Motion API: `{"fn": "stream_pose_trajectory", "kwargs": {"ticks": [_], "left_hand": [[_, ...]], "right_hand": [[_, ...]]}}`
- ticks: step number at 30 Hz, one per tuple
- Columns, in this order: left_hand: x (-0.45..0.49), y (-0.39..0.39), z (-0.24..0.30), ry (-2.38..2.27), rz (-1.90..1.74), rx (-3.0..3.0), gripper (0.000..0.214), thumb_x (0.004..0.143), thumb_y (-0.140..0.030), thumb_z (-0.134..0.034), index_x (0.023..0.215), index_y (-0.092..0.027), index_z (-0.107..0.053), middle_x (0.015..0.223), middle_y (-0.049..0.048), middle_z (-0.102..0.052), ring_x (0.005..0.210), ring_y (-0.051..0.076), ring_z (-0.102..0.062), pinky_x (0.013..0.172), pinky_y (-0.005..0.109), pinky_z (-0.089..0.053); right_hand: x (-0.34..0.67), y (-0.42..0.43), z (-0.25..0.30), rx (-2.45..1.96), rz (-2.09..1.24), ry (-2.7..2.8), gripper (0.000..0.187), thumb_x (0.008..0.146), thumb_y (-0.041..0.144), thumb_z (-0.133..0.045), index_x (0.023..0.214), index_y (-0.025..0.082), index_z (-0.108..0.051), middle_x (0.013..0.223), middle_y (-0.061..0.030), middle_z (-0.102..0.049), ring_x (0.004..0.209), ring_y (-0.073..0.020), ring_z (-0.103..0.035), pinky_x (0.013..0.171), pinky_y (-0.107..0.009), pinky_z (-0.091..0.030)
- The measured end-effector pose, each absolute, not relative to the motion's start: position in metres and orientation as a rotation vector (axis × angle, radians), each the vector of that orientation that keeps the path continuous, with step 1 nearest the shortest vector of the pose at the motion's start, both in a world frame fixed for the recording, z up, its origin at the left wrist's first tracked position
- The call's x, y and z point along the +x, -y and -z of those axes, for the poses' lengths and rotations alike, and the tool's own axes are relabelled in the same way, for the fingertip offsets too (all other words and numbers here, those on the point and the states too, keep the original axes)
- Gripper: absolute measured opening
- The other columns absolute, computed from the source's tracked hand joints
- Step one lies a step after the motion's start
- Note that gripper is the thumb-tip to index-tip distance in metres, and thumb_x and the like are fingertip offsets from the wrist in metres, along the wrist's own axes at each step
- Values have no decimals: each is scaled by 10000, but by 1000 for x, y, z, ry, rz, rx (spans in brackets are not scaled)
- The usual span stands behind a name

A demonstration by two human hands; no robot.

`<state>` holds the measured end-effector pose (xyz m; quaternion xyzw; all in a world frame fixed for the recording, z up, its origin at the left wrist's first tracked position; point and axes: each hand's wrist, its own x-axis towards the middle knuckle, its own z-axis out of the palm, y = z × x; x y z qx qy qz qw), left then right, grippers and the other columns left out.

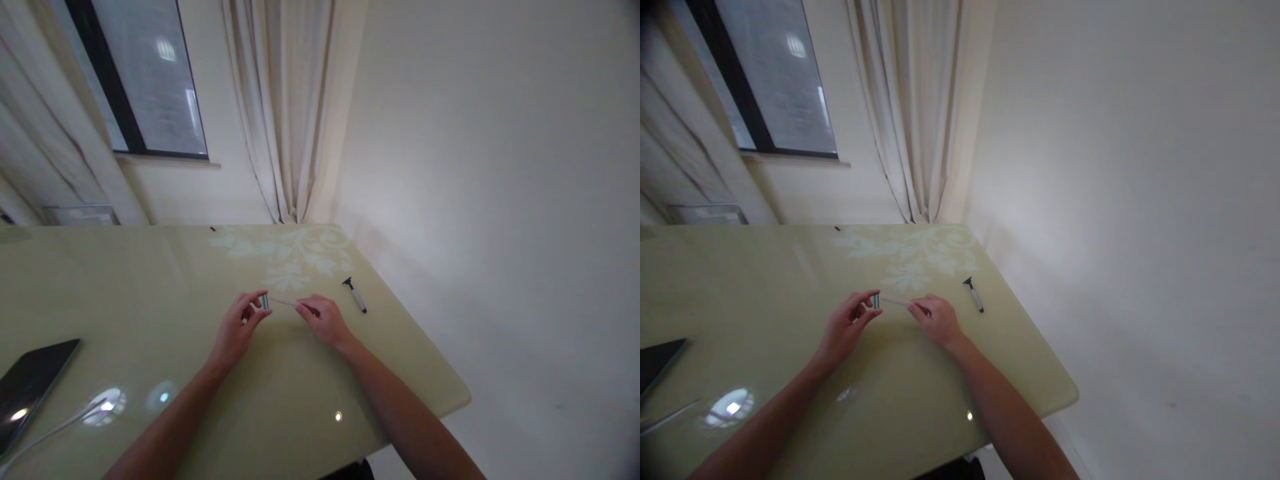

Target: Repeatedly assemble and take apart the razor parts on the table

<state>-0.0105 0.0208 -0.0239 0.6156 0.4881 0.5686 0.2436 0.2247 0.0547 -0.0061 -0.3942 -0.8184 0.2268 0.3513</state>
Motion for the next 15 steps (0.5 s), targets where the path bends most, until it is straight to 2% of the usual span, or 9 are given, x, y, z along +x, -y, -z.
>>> {"fn": "stream_pose_trajectory", "kwargs": {"ticks": [3,8,11,15], "left_hand": [[-10,-21,23,-1329,-1569,1684,353,850,-363,-747,1186,-256,-721,882,-30,-552,605,95,-481,581,240,-418],[-9,-19,20,-1347,-1558,1678,339,845,-365,-747,1165,-253,-733,869,-24,-562,604,99,-485,569,238,-409],[-9,-18,18,-1342,-1560,1680,342,839,-369,-750,1158,-249,-735,863,-23,-564,602,99,-485,567,236,-411],[-8,-18,17,-1353,-1546,1680,342,845,-367,-747,1166,-251,-734,874,-21,-565,618,101,-493,578,237,-416]], "right_hand": [[224,-54,6,-965,-623,2156,382,1047,477,-534,1074,211,-807,727,-11,-602,660,-133,-545,642,-248,-371],[225,-56,6,-1075,-554,2083,416,1043,483,-533,997,182,-816,736,-29,-627,670,-142,-551,646,-257,-371],[224,-55,6,-1017,-596,2107,387,1041,479,-542,1066,198,-808,748,-24,-629,676,-139,-553,649,-252,-377],[224,-55,5,-1072,-562,2113,399,1043,482,-537,968,202,-811,722,-17,-604,668,-139,-540,646,-258,-364]]}}
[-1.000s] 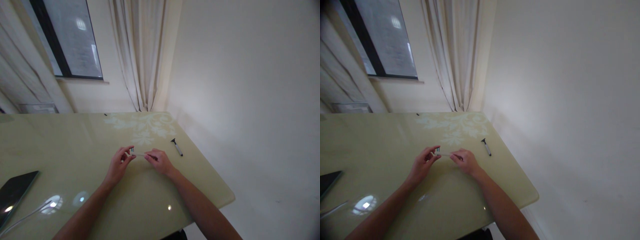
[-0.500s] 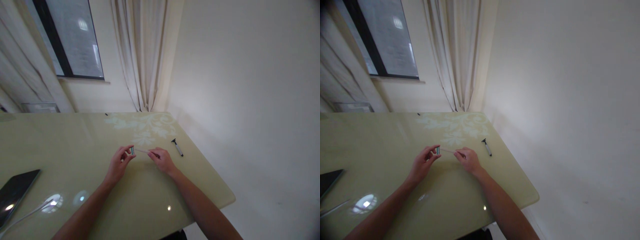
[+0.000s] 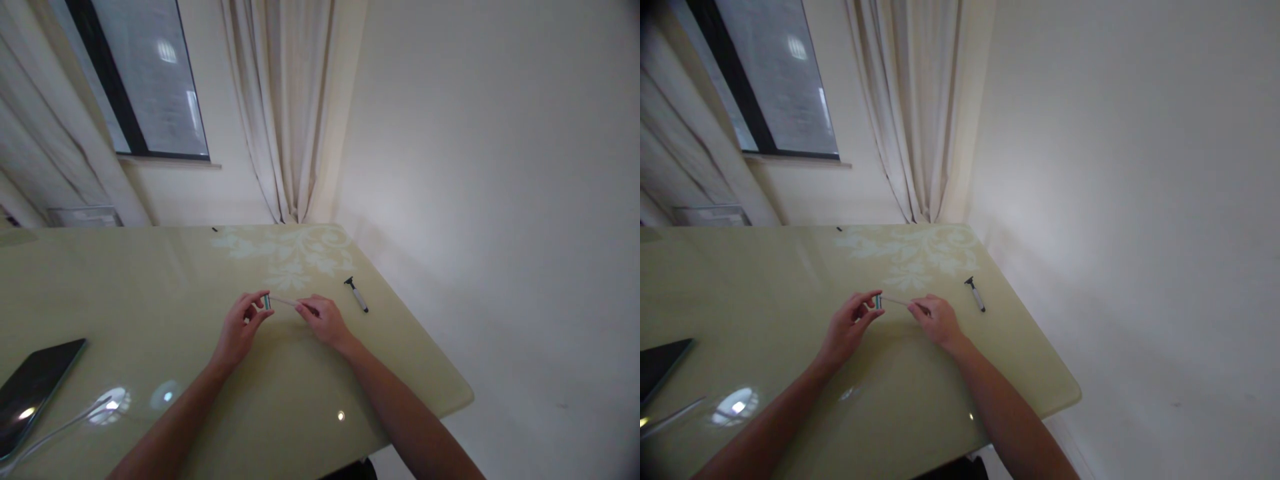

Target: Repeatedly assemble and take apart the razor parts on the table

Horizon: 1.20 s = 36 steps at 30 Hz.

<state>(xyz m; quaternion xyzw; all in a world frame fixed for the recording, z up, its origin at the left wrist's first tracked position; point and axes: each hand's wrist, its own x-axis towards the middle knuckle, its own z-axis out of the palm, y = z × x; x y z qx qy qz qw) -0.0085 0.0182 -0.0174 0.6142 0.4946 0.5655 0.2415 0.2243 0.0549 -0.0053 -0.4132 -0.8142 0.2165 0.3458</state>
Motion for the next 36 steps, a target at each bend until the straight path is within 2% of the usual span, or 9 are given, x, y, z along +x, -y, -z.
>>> {"fn": "stream_pose_trajectory", "kwargs": {"ticks": [6,11,16,20,25,30,33,36], "left_hand": [[-9,-19,21,-1336,-1555,1682,339,845,-368,-748,1162,-248,-732,867,-23,-562,606,101,-489,575,241,-415],[-10,-20,22,-1352,-1547,1694,334,850,-370,-745,1162,-251,-731,870,-24,-567,593,98,-480,559,238,-407],[-8,-19,20,-1351,-1552,1686,348,842,-380,-745,1165,-252,-730,865,-24,-573,597,102,-492,568,242,-422],[-8,-19,18,-1378,-1558,1673,351,830,-393,-747,1147,-244,-737,856,-21,-573,590,104,-491,553,242,-417],[-8,-19,18,-1354,-1548,1671,351,840,-383,-742,1164,-247,-727,873,-22,-574,597,103,-488,572,246,-423],[-7,-18,18,-1364,-1544,1667,325,843,-378,-737,1138,-242,-734,869,-18,-580,592,102,-477,571,241,-419],[-6,-18,17,-1360,-1527,1663,339,840,-384,-740,1148,-244,-732,881,-11,-582,594,102,-481,548,233,-405],[-6,-18,17,-1354,-1535,1661,335,844,-381,-738,1150,-246,-731,881,-10,-576,600,101,-486,550,229,-408]], "right_hand": [[224,-54,4,-1010,-631,2138,420,1051,499,-512,999,198,-800,736,-20,-608,684,-143,-536,648,-256,-368],[225,-54,2,-1131,-552,2116,399,1049,463,-530,932,191,-797,728,-18,-599,684,-144,-527,646,-262,-351],[225,-54,2,-1020,-616,2147,381,1054,456,-522,988,203,-798,736,-12,-599,697,-142,-536,658,-257,-360],[226,-55,4,-1133,-542,2109,390,1045,454,-537,938,188,-801,726,-16,-592,682,-143,-529,647,-262,-348],[226,-56,5,-1007,-627,2139,384,1054,466,-520,1049,203,-800,759,-19,-612,713,-143,-551,670,-253,-373],[228,-57,3,-1162,-555,2092,407,1044,481,-531,1011,189,-813,765,-35,-638,702,-151,-547,664,-264,-373],[228,-58,3,-1088,-612,2100,417,1047,491,-522,1069,188,-808,783,-42,-657,706,-151,-560,669,-263,-386],[228,-57,2,-1054,-609,2153,417,1047,495,-518,1030,204,-816,744,-30,-651,694,-148,-554,673,-262,-383]]}}
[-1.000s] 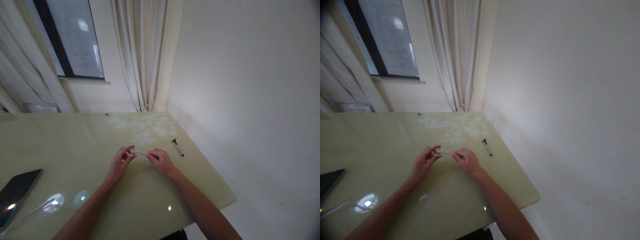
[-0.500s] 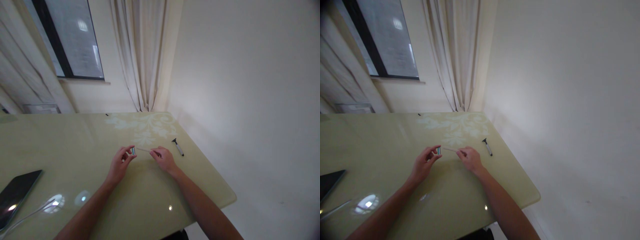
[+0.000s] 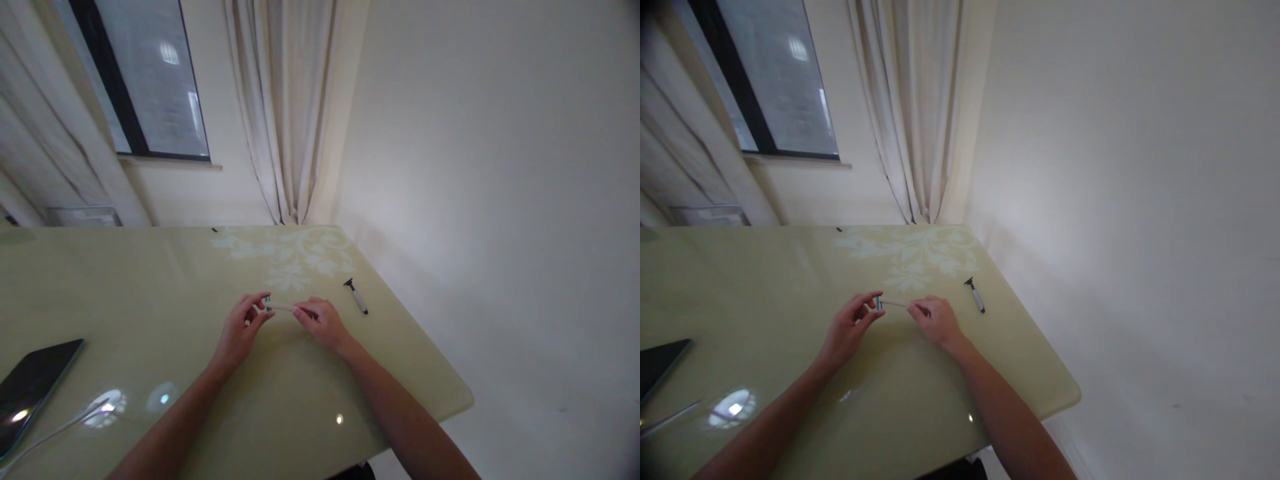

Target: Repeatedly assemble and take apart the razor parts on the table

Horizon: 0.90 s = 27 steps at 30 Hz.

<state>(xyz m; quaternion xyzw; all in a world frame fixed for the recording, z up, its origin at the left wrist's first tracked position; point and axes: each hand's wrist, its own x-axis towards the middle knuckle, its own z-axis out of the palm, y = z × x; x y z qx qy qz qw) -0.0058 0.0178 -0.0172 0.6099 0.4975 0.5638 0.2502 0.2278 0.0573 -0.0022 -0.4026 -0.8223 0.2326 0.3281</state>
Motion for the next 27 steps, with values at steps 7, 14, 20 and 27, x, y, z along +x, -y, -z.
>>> {"fn": "stream_pose_trajectory", "kwargs": {"ticks": [7,14,20,27], "left_hand": [[-7,-18,19,-1356,-1533,1685,333,847,-371,-741,1156,-250,-732,881,-15,-579,603,99,-489,560,232,-414],[-6,-17,17,-1365,-1516,1692,327,850,-384,-735,1147,-245,-729,881,-14,-581,599,101,-484,561,231,-417],[-6,-17,15,-1362,-1522,1700,333,848,-396,-732,1146,-247,-731,868,-13,-582,602,106,-492,566,235,-428],[-6,-16,16,-1358,-1522,1705,342,843,-400,-733,1148,-246,-732,873,-11,-580,598,107,-491,558,237,-418]], "right_hand": [[229,-59,3,-1020,-590,2117,401,1032,483,-547,1022,194,-825,729,-35,-665,673,-150,-564,674,-270,-383],[232,-61,1,-1086,-564,2068,404,1019,483,-566,998,176,-828,738,-40,-673,671,-148,-558,676,-274,-388],[231,-60,-1,-1054,-578,2131,363,1018,443,-579,948,193,-832,690,-20,-638,653,-141,-551,680,-273,-381],[231,-59,-2,-1010,-673,2128,369,1010,470,-586,1007,195,-833,733,-30,-663,668,-141,-557,679,-266,-399]]}}
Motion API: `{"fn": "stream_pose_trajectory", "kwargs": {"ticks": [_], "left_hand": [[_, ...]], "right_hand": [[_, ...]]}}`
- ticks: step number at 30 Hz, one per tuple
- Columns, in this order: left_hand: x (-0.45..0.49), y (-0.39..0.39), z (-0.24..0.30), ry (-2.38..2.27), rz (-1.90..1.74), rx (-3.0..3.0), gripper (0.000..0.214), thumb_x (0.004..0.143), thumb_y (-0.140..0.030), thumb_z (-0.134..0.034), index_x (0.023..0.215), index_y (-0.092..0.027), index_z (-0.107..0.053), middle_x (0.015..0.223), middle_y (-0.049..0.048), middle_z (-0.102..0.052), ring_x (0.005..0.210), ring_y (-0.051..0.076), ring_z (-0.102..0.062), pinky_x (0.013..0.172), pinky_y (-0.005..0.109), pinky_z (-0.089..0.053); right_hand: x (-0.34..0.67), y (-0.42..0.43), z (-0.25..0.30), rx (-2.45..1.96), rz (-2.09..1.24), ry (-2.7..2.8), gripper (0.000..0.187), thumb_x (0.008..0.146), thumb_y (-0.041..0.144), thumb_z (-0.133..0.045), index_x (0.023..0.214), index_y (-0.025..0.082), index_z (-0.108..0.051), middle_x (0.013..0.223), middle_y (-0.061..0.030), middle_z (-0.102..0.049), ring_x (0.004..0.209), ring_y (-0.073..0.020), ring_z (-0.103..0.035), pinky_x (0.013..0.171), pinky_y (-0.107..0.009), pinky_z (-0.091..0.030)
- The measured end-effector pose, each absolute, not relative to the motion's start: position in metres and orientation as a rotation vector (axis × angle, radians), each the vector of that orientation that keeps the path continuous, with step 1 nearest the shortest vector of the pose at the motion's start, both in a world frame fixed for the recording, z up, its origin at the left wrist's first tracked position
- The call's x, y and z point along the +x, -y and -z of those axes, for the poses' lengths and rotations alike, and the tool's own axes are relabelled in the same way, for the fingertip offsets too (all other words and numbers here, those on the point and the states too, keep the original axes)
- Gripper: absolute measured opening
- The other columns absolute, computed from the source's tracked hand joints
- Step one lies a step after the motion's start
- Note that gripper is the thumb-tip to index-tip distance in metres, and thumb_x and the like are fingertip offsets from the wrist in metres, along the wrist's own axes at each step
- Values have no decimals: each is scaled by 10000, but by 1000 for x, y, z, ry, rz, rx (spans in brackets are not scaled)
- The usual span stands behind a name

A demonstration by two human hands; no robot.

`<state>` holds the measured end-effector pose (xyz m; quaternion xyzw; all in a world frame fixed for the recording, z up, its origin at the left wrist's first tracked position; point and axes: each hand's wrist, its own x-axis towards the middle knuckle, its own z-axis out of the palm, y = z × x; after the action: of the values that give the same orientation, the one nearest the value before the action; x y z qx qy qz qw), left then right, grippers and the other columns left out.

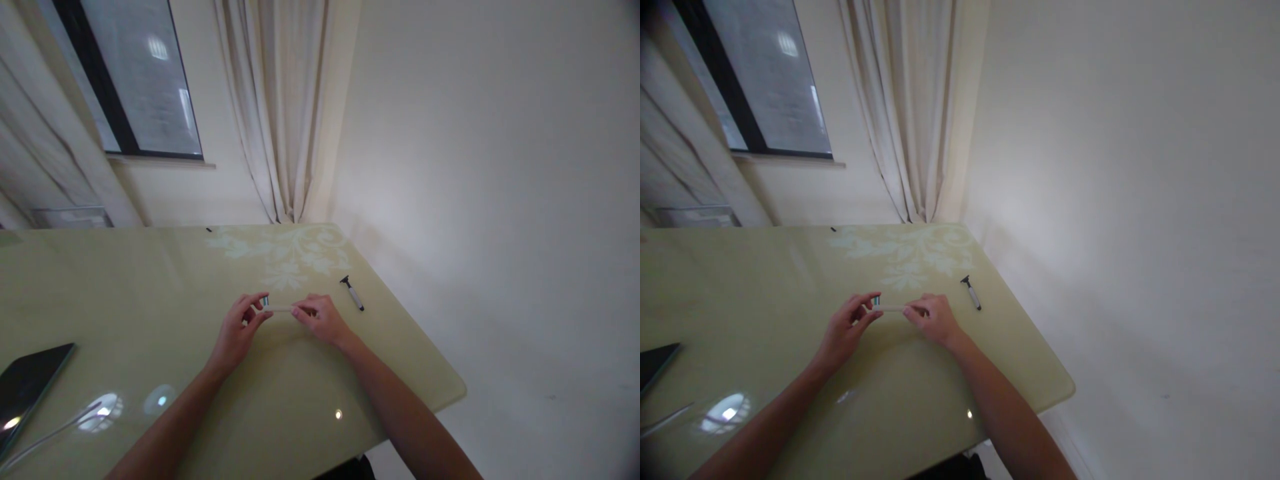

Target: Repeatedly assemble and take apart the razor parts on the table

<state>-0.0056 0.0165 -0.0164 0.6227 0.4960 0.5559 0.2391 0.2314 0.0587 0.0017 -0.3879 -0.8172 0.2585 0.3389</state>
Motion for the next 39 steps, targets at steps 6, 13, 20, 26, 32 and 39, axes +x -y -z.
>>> {"fn": "stream_pose_trajectory", "kwargs": {"ticks": [6,13,20,26,32,39], "left_hand": [[-6,-16,17,-1347,-1523,1720,330,852,-379,-731,1156,-249,-730,869,-17,-572,597,105,-482,561,239,-412],[-7,-16,17,-1352,-1523,1723,346,857,-398,-728,1172,-256,-720,882,-12,-577,606,110,-488,565,238,-424],[-4,-14,14,-1345,-1529,1708,338,840,-392,-742,1151,-260,-730,863,-15,-573,604,111,-487,567,240,-428],[-3,-14,13,-1349,-1509,1702,320,847,-378,-736,1142,-254,-733,867,-15,-570,610,110,-488,572,240,-421],[-2,-14,15,-1325,-1536,1719,318,850,-344,-744,1156,-257,-730,875,-20,-570,614,104,-487,592,239,-430],[-2,-14,18,-1326,-1522,1726,334,845,-345,-755,1169,-262,-738,856,-26,-573,619,103,-495,585,230,-429]], "right_hand": [[233,-60,0,-1087,-652,2077,359,1004,454,-599,1016,181,-832,727,-29,-643,654,-136,-546,646,-256,-387],[233,-62,3,-1104,-656,2098,393,1010,488,-583,955,188,-832,716,-25,-633,661,-137,-536,639,-257,-380],[232,-60,1,-1050,-761,2078,359,997,464,-609,980,182,-830,745,-29,-644,665,-135,-541,642,-259,-388],[234,-62,3,-1036,-724,2057,327,990,424,-623,983,168,-826,739,-25,-627,661,-133,-547,648,-256,-393],[232,-59,1,-1079,-653,2056,333,1005,401,-602,933,165,-826,713,-23,-606,667,-136,-539,655,-263,-387],[230,-59,0,-1077,-621,2048,304,996,384,-618,964,170,-832,713,-28,-639,675,-143,-560,677,-264,-398]]}}
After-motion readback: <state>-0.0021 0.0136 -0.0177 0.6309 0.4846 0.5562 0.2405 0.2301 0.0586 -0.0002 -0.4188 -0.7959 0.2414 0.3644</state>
